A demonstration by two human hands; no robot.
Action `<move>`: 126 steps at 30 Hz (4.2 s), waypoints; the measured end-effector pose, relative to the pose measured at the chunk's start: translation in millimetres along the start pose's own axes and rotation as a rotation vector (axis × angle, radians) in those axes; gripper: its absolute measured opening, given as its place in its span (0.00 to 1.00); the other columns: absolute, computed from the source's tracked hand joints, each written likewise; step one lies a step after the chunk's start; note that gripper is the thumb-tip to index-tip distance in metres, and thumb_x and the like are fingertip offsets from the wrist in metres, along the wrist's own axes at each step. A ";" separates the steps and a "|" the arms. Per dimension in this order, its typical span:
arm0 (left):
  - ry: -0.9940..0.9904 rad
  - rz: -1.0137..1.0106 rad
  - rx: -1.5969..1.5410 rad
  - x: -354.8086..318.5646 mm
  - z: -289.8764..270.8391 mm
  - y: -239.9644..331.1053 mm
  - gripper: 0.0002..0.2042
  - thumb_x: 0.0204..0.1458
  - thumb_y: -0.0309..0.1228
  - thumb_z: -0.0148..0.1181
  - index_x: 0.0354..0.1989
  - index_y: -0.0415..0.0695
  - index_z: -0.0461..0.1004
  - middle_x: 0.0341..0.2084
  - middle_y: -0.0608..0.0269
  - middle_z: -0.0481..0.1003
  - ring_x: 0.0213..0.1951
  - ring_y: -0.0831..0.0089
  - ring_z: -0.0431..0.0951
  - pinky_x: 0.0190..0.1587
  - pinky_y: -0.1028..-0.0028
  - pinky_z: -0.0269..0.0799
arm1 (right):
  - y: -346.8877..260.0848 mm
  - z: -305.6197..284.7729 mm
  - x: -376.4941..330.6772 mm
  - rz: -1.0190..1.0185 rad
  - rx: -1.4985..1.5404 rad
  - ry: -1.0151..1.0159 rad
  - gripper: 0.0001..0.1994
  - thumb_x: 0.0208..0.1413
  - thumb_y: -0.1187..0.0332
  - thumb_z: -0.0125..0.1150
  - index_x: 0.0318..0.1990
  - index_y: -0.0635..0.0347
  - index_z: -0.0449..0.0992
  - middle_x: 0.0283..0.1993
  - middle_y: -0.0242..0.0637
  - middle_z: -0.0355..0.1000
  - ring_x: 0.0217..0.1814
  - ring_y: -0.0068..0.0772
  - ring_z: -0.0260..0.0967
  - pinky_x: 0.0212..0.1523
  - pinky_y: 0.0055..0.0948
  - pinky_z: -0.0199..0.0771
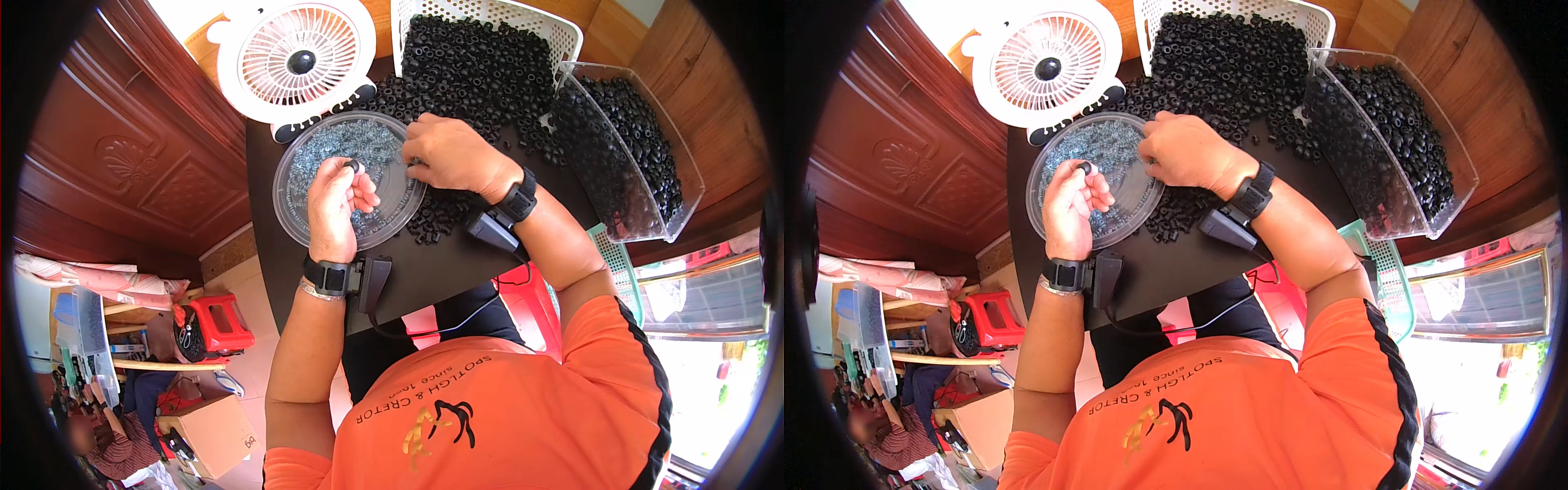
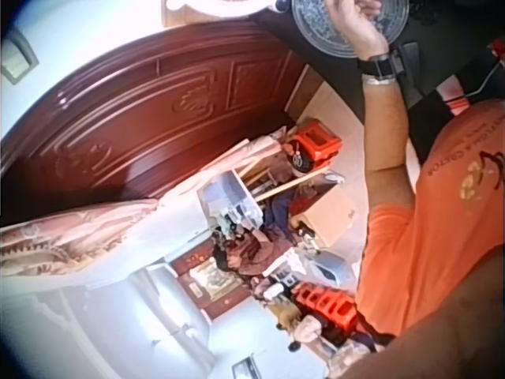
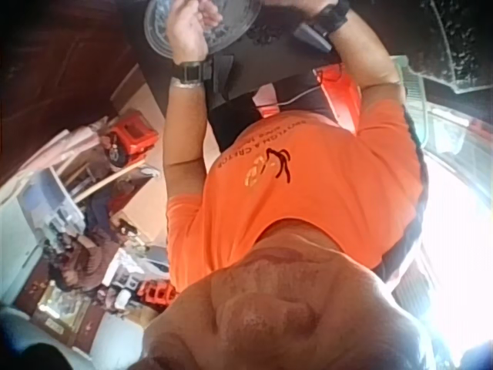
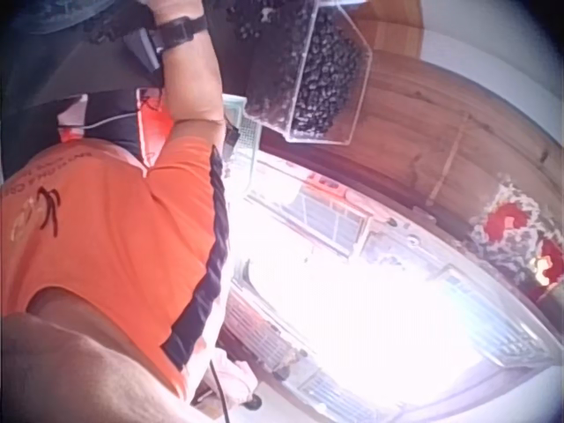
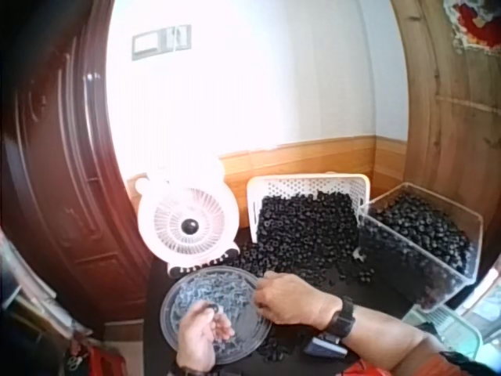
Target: Sorting small black rubber or plastic ring-like parts into containers and onto a lid.
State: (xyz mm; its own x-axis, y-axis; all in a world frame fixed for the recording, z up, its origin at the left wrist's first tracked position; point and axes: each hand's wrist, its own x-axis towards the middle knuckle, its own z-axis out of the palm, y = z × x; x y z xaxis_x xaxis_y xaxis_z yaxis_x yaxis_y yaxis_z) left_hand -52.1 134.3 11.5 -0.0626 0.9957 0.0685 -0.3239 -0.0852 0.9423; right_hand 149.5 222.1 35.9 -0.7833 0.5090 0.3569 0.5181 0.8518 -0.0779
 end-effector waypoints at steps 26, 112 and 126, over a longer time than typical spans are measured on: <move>-0.113 -0.053 0.066 0.0 7.3 -0.9 0.11 0.59 0.37 0.47 0.39 0.41 0.69 0.27 0.61 0.74 0.25 0.74 0.74 0.29 0.78 0.67 | -8.8 16.2 13.5 0.325 0.855 0.090 0.05 0.53 0.73 0.62 0.35 0.64 0.75 0.33 0.34 0.75 0.37 0.26 0.72 0.41 0.25 0.72; -0.124 -0.032 -0.129 -3.9 9.1 -10.5 0.15 0.61 0.34 0.43 0.47 0.35 0.68 0.33 0.60 0.73 0.32 0.71 0.75 0.34 0.74 0.70 | -34.1 12.5 9.5 -0.012 0.802 0.317 0.19 0.41 0.73 0.73 0.43 0.59 0.73 0.41 0.34 0.71 0.41 0.31 0.69 0.43 0.32 0.71; -0.087 0.057 -0.111 -5.1 18.2 -12.7 0.14 0.62 0.36 0.43 0.41 0.37 0.70 0.31 0.64 0.71 0.30 0.77 0.72 0.34 0.77 0.68 | -43.9 3.1 5.7 -0.036 0.464 0.360 0.20 0.37 0.69 0.74 0.41 0.60 0.77 0.38 0.39 0.74 0.41 0.42 0.72 0.45 0.36 0.73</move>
State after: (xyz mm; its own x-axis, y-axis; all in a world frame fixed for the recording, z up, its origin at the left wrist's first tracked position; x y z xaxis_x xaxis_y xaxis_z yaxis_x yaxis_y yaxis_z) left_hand -30.5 131.0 5.1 -0.0036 0.9881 0.1539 -0.4248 -0.1408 0.8943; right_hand 121.2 187.9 38.4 -0.5893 0.4739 0.6543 0.2249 0.8741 -0.4306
